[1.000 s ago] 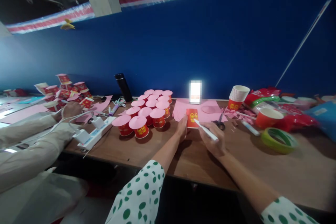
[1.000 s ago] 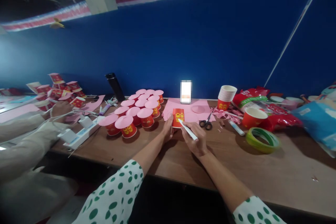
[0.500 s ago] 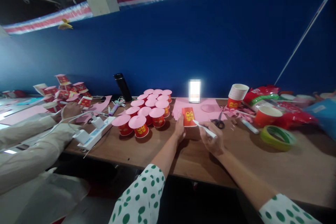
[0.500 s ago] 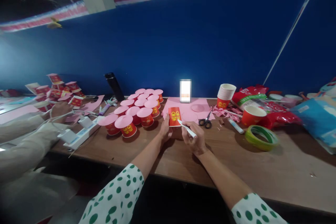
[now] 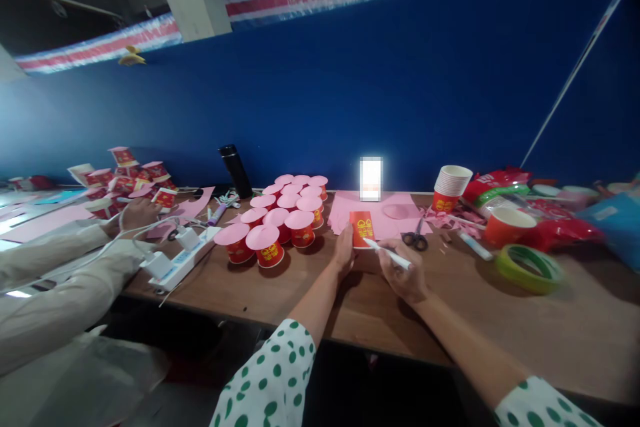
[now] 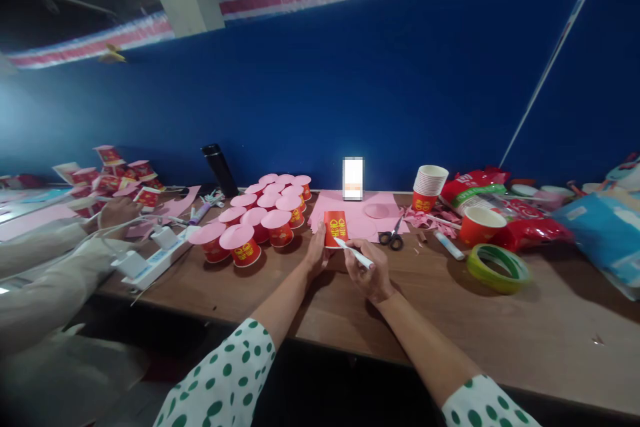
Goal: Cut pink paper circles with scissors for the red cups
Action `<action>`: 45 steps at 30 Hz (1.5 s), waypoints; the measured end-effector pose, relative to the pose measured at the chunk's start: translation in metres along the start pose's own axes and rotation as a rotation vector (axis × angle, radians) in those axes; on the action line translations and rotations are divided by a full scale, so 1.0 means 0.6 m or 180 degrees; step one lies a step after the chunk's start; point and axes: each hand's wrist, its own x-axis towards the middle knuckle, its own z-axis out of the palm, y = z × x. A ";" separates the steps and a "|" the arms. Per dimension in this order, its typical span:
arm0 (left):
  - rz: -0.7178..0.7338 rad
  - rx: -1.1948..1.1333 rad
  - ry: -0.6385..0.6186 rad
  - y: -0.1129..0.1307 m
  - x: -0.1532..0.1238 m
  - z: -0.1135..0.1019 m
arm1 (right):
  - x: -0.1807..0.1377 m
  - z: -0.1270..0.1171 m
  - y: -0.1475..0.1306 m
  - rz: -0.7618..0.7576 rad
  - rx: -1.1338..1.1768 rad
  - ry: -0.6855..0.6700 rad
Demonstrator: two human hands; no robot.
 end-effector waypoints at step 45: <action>0.0092 0.0124 0.0066 -0.013 0.010 -0.007 | 0.000 0.004 0.010 -0.0136 -0.0056 -0.0020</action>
